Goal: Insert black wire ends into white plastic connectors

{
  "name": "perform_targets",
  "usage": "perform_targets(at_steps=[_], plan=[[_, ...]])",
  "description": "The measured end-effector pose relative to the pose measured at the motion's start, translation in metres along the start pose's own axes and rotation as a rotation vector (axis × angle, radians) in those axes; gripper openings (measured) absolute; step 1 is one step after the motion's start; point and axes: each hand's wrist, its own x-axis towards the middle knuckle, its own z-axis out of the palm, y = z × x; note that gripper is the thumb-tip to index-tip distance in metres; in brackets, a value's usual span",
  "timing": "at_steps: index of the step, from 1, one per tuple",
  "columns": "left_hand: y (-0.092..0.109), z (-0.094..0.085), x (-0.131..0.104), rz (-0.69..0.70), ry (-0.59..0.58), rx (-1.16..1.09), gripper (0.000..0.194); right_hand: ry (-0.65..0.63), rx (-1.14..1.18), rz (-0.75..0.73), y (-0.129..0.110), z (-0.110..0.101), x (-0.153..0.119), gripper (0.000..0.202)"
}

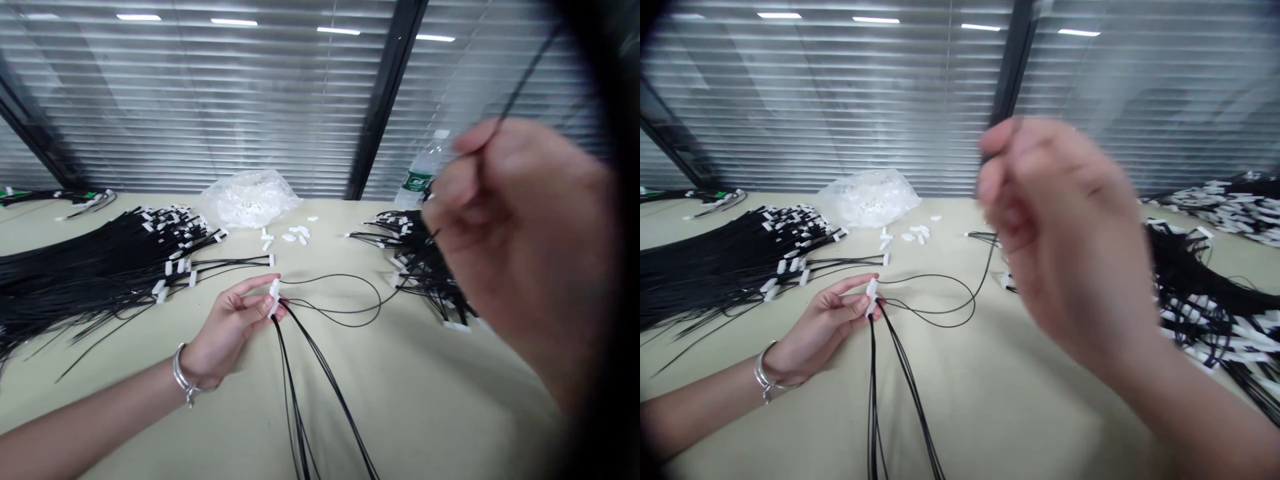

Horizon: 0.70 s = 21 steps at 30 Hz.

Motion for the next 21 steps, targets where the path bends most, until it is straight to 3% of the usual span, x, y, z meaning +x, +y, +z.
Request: perform_targets(at_steps=[1, 3, 5, 6, 8, 11, 16, 21], plan=[[0.000, 0.000, 0.000, 0.003, -0.009, 0.006, 0.037, -0.032, 0.068, -0.039, -0.007, 0.011, -0.008, 0.016], [-0.001, 0.000, -0.001, -0.004, -0.014, 0.014, 0.035, -0.298, -0.014, -0.145, -0.012, 0.033, -0.025, 0.011], [-0.001, -0.001, -0.001, -0.019, -0.005, 0.018, 0.035, -0.511, -0.144, -0.275, -0.006, 0.051, -0.039, 0.010], [-0.001, -0.001, -0.001, -0.023, -0.004, 0.019, 0.035, -0.552, -0.204, -0.339, 0.000, 0.058, -0.044, 0.011], [-0.001, -0.001, -0.001, -0.018, -0.016, 0.021, 0.033, -0.544, -0.321, -0.425, 0.012, 0.067, -0.048, 0.016], [-0.001, 0.000, -0.001, 0.002, -0.046, 0.024, 0.031, -0.484, -0.449, -0.434, 0.025, 0.071, -0.047, 0.017], [0.000, 0.000, -0.001, 0.011, -0.070, 0.019, 0.031, -0.431, -0.537, -0.390, 0.025, 0.069, -0.044, 0.014], [0.001, -0.001, -0.001, 0.014, -0.089, 0.028, 0.031, -0.400, -0.587, -0.445, 0.025, 0.070, -0.047, 0.012]])
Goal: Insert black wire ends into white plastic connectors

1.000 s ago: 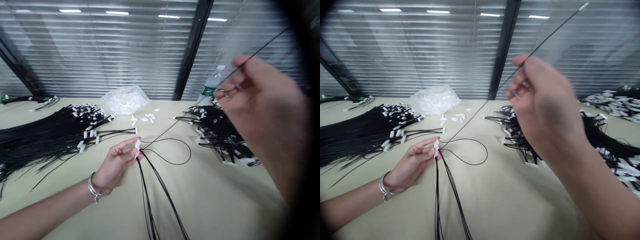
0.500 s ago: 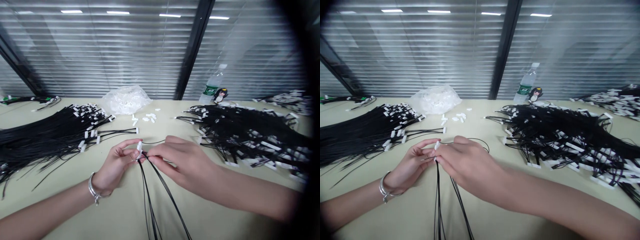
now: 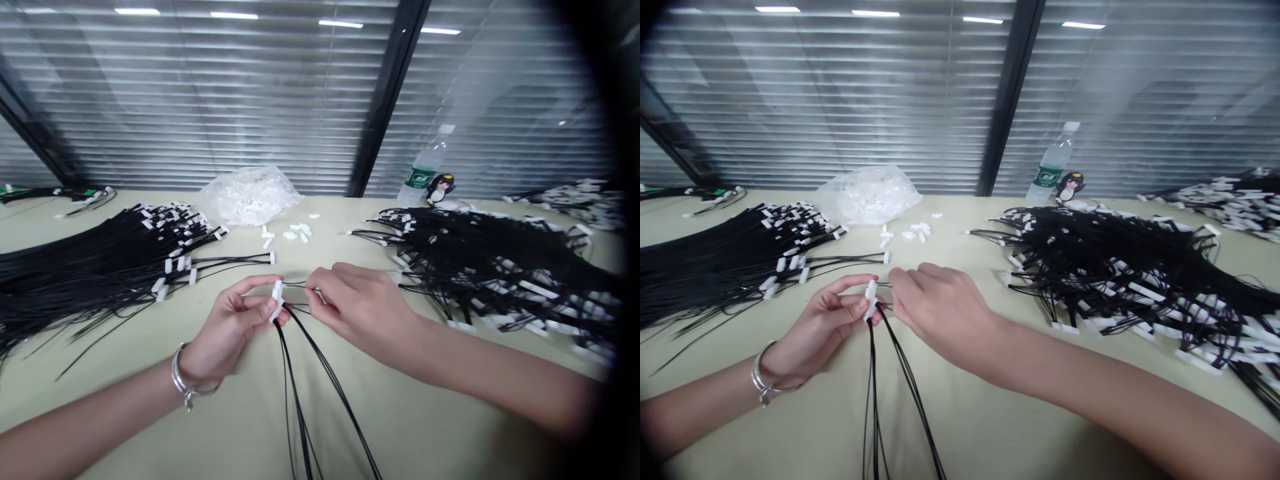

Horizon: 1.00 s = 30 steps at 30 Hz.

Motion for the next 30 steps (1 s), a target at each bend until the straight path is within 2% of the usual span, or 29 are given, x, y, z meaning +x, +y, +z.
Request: perform_targets(at_steps=[9, 12, 15, 25, 30], plan=[[0.0000, 0.0004, -0.0003, -0.001, 0.001, 0.008, 0.031, 0.041, -0.067, -0.108, 0.0029, 0.0034, 0.0004, 0.009], [0.0000, 0.0003, -0.0006, 0.001, 0.004, 0.013, 0.030, 0.058, -0.063, -0.097, 0.0016, 0.0034, 0.0007, 0.011], [0.0001, 0.0003, -0.0012, 0.001, 0.000, 0.020, 0.029, 0.038, -0.014, -0.034, 0.0006, 0.0029, 0.0018, 0.014], [-0.0006, -0.0001, -0.0008, 0.006, -0.010, 0.037, 0.029, -0.189, 0.281, 0.226, 0.0016, -0.0024, 0.0071, 0.009], [-0.0019, 0.0005, -0.0003, 0.018, -0.017, 0.029, 0.028, -0.203, 0.342, 0.281, -0.0008, -0.0015, 0.0068, 0.008]])
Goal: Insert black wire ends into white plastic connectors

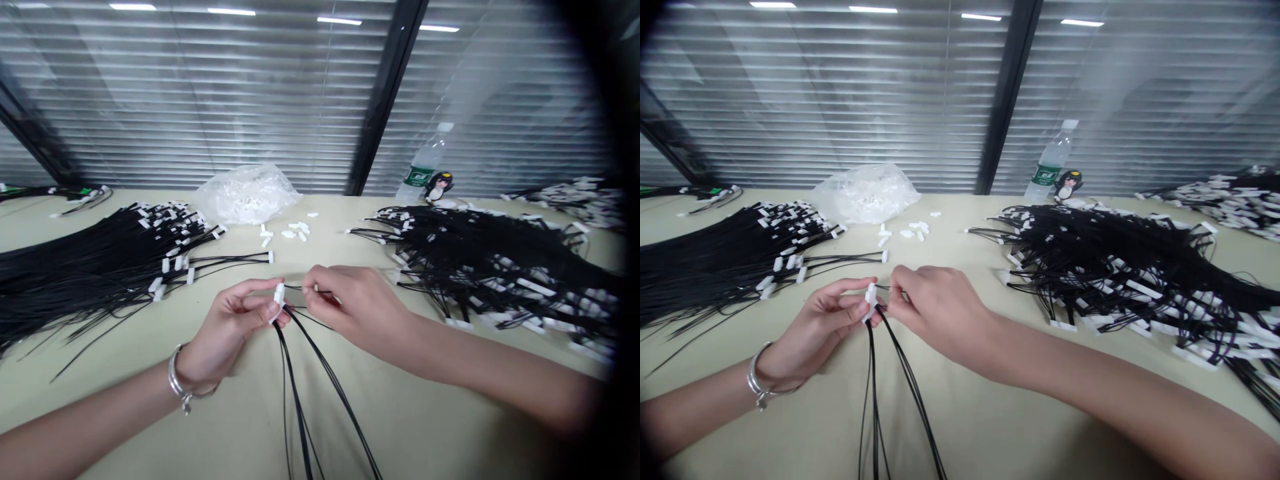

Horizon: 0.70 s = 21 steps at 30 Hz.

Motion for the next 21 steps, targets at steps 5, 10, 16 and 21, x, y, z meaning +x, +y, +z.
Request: perform_targets(at_steps=[5, 10, 16, 21], plan=[[-0.003, -0.001, 0.002, 0.023, 0.000, -0.008, 0.026, 0.012, 0.037, -0.008, -0.001, 0.001, -0.003, 0.007], [-0.004, 0.000, 0.001, 0.027, 0.028, 0.005, 0.026, 0.018, -0.038, -0.051, 0.001, 0.004, -0.001, 0.007], [-0.001, -0.001, 0.000, 0.005, 0.119, -0.087, 0.032, 0.267, -0.382, -0.474, -0.006, -0.003, -0.006, 0.015], [0.000, -0.005, 0.003, -0.033, 0.145, -0.200, 0.036, -0.037, -0.322, -0.489, -0.014, -0.005, -0.016, 0.015]])
